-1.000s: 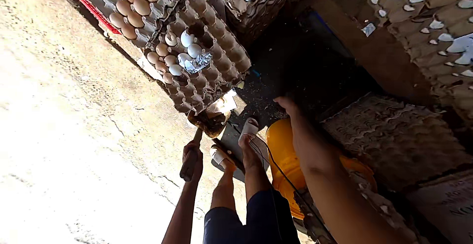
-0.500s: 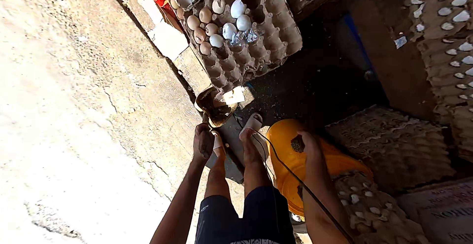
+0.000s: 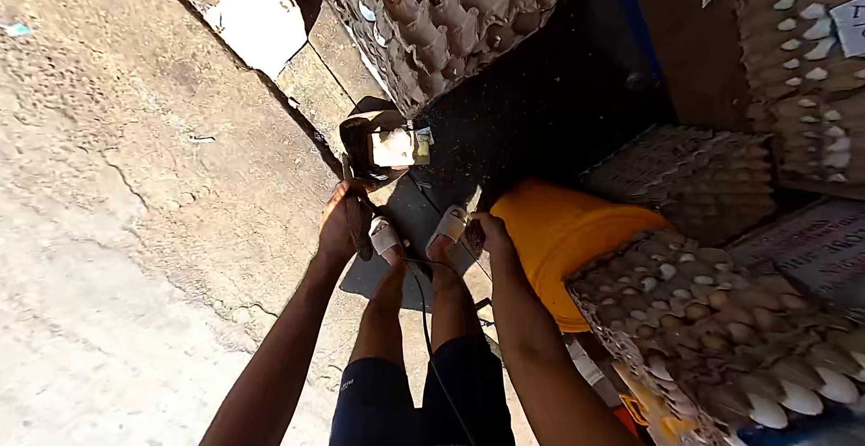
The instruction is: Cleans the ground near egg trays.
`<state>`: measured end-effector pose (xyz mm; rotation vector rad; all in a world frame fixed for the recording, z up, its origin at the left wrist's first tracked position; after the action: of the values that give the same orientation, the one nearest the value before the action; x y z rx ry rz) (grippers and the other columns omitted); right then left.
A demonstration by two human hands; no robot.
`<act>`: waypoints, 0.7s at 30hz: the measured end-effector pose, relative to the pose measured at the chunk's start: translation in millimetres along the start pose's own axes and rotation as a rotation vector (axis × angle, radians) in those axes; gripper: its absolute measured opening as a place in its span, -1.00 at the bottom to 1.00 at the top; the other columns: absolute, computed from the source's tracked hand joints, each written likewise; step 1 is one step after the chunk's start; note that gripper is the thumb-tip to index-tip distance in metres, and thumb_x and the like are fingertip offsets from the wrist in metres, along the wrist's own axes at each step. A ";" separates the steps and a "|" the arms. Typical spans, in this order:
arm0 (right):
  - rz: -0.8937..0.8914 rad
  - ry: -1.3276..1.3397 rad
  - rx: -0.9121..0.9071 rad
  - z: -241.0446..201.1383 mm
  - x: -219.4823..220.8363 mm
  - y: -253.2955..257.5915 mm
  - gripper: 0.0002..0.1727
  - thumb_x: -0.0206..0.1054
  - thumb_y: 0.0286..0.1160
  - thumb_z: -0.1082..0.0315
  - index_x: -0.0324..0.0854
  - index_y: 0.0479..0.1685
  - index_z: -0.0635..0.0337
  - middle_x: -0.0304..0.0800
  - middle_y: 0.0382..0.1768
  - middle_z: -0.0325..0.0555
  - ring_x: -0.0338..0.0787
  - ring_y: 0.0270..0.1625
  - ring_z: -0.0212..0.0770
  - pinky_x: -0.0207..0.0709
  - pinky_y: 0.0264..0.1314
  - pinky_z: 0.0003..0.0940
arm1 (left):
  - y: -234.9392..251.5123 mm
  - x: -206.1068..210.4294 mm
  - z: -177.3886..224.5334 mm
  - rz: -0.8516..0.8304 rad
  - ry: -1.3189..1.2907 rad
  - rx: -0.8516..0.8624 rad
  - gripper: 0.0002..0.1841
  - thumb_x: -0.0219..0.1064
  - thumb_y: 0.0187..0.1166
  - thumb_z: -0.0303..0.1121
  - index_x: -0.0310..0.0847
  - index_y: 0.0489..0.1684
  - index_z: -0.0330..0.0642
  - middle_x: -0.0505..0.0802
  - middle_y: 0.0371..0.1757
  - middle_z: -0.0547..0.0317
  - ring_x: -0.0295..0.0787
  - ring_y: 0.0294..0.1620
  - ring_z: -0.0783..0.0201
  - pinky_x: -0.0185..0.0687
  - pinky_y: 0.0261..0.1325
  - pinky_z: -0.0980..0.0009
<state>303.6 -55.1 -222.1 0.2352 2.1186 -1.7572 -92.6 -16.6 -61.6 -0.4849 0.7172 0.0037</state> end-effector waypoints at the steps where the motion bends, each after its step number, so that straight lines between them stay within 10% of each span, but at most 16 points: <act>1: -0.081 -0.076 -0.012 -3.7 38.0 -4.9 -0.47 0.48 0.44 0.14 0.62 0.25 0.38 0.77 0.10 0.25 0.79 0.11 0.09 0.67 0.20 0.13 | 5.0 -1.7 1.2 -0.002 -0.003 0.027 -0.80 0.17 0.68 -0.40 0.63 0.11 -0.14 0.76 0.23 -0.01 0.72 0.26 0.08 0.68 0.25 -0.02; 4: -0.288 -0.137 -0.090 6.9 97.3 -57.5 -0.45 0.53 0.42 0.12 0.63 0.37 0.18 0.82 0.07 0.16 0.85 0.00 0.03 0.75 0.10 0.06 | 7.5 -15.8 -11.9 0.005 -0.073 0.006 -0.78 0.25 0.65 -0.39 0.65 0.17 -0.13 0.79 0.24 -0.04 0.78 0.19 0.03 0.69 0.17 -0.12; 7: -0.175 0.128 -0.119 54.3 41.7 -96.2 -0.38 0.45 0.53 0.18 0.48 0.58 0.14 0.80 0.00 0.16 0.86 -0.24 0.01 0.84 -0.19 0.00 | 8.2 -38.7 -40.0 0.022 -0.198 0.053 -0.72 0.22 0.68 -0.36 0.61 0.29 -0.07 0.79 0.28 0.08 0.74 0.26 0.20 0.67 0.29 0.05; 10: -0.006 0.279 0.042 92.5 25.0 -86.2 -0.52 0.41 0.54 0.18 0.58 0.35 0.25 0.79 -0.06 0.16 0.82 -0.17 0.00 0.77 -0.11 0.02 | -4.6 -50.1 -67.1 -0.011 -0.177 0.122 -0.72 0.22 0.65 -0.35 0.61 0.26 -0.09 0.77 0.30 0.08 0.73 0.31 0.20 0.67 0.35 0.08; 16: -0.410 0.151 -0.009 6.1 156.0 -106.5 -0.51 0.45 0.51 0.12 0.62 0.36 0.15 0.81 -0.04 0.13 0.83 -0.11 -0.01 0.75 -0.01 0.01 | -16.7 -48.9 -63.8 -0.010 -0.082 0.086 -0.74 0.22 0.66 -0.33 0.66 0.17 -0.20 0.79 0.28 -0.03 0.77 0.28 0.12 0.68 0.34 0.02; 21: -0.298 0.201 -0.151 10.5 18.8 -143.1 -0.39 0.41 0.60 0.24 0.44 0.65 0.11 0.81 -0.04 0.15 0.87 -0.26 0.01 0.85 -0.24 -0.09 | -29.1 -67.3 -94.7 0.044 -0.065 -0.043 -0.60 0.23 0.70 -0.22 0.55 0.45 -0.11 0.71 0.47 0.05 0.62 0.51 0.19 0.51 0.58 0.10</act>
<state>236.6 -96.7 -100.8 0.0583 2.5289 -1.7835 -198.5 -72.2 -68.0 -0.5074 0.6651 0.0760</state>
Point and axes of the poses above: each hand's wrist, its own y-axis towards the middle knuckle, its own x-axis out of the palm, z = x × y, the point moved 9 cm from there along y, towards the middle knuckle
